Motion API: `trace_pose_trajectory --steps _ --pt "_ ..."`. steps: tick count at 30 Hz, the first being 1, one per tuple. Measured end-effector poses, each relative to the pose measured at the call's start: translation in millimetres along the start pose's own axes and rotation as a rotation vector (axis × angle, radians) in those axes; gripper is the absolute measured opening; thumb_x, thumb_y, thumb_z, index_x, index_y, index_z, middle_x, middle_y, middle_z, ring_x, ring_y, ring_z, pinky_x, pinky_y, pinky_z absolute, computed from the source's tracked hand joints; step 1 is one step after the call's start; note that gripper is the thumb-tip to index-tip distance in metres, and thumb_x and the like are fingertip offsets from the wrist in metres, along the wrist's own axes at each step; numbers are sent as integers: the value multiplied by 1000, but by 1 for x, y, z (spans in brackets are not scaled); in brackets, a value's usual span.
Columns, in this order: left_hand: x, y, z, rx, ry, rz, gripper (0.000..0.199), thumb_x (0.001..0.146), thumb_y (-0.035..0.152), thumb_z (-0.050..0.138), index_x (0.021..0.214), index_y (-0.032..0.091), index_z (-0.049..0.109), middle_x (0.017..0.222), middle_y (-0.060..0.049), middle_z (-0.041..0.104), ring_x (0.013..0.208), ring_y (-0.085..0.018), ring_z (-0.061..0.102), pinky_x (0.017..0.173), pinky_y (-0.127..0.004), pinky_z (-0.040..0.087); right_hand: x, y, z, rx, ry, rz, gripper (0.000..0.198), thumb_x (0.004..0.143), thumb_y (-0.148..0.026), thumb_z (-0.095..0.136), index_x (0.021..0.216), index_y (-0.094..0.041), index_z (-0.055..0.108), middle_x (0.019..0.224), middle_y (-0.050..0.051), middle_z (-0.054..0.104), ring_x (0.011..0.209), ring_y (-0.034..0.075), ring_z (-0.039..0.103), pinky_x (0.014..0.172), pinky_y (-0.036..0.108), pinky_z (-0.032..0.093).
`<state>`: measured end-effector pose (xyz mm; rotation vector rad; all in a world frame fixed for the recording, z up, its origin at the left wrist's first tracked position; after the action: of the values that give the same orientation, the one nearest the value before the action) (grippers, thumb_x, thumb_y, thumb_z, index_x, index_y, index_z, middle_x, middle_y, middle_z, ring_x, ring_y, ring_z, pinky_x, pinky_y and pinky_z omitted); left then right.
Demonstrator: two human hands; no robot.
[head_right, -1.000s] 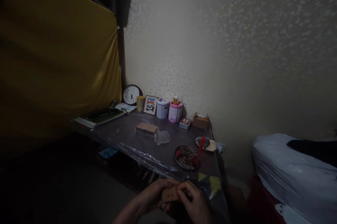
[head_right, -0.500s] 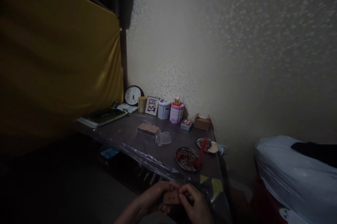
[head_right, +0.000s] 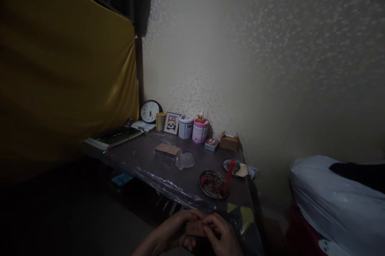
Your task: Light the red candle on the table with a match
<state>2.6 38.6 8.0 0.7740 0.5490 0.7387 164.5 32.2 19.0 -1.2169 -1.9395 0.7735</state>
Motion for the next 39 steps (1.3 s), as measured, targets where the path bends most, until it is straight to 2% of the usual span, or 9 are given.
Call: trace_pose_trajectory --steps 8,11,14,18,22,28,34,39 --pt "-1 0 0 -91 -134 -21 32 73 25 53 101 10 62 76 -10 68 54 -15 62 59 -29 46 -2 5 -1 -25 27 -2 16 82 -33 55 73 -22 63 75 0 65 72 16 63 66 23 48" --pt "-4 1 1 -129 -191 -22 35 76 25 53 106 9 61 83 -14 70 66 -18 65 70 -32 45 -1 6 -2 -15 27 8 17 82 -32 53 71 -21 61 74 0 64 72 16 62 66 23 47" --pt "-9 1 2 -182 -244 0 37 79 24 52 112 11 59 85 -12 70 74 -20 66 76 -34 43 -1 6 -4 -18 44 14 17 81 -30 52 69 -21 60 71 -1 62 70 16 61 64 23 46" --pt "-16 2 4 -240 -279 48 38 77 18 52 113 12 59 87 -11 70 79 -21 66 79 -33 41 -5 2 -6 -4 57 6 15 81 -27 52 70 -21 59 73 0 61 73 16 60 66 24 45" --pt "-18 5 6 -206 -324 11 37 76 14 52 113 12 59 96 -14 70 83 -22 66 82 -35 40 -7 -4 -8 5 79 7 10 77 -22 53 69 -20 58 72 0 60 73 16 59 66 24 45" --pt "-18 6 9 -203 -290 -5 36 75 16 54 110 13 61 98 -14 70 83 -23 67 78 -33 41 -10 -6 -11 -25 93 32 8 73 -16 51 71 -19 58 71 -1 60 70 14 58 64 22 43" --pt "-20 5 10 -228 -310 10 36 74 13 54 110 13 61 93 -13 71 82 -22 68 78 -32 41 -12 -10 -13 -71 107 51 8 73 -20 50 68 -19 57 68 0 62 67 15 59 62 23 45" --pt "-23 8 11 -246 -323 50 36 75 13 55 110 14 62 93 -11 71 83 -22 68 80 -33 41 -12 -15 -15 -96 84 1 11 76 -22 51 72 -20 61 74 2 63 72 16 62 64 23 47"
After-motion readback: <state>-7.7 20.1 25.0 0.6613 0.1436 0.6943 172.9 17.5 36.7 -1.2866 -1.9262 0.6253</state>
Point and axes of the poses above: each hand's wrist, its own x-axis towards the middle knuckle, its own z-axis out of the palm, y = z × x, the point moved 2 cm from there along x, towards the middle knuckle
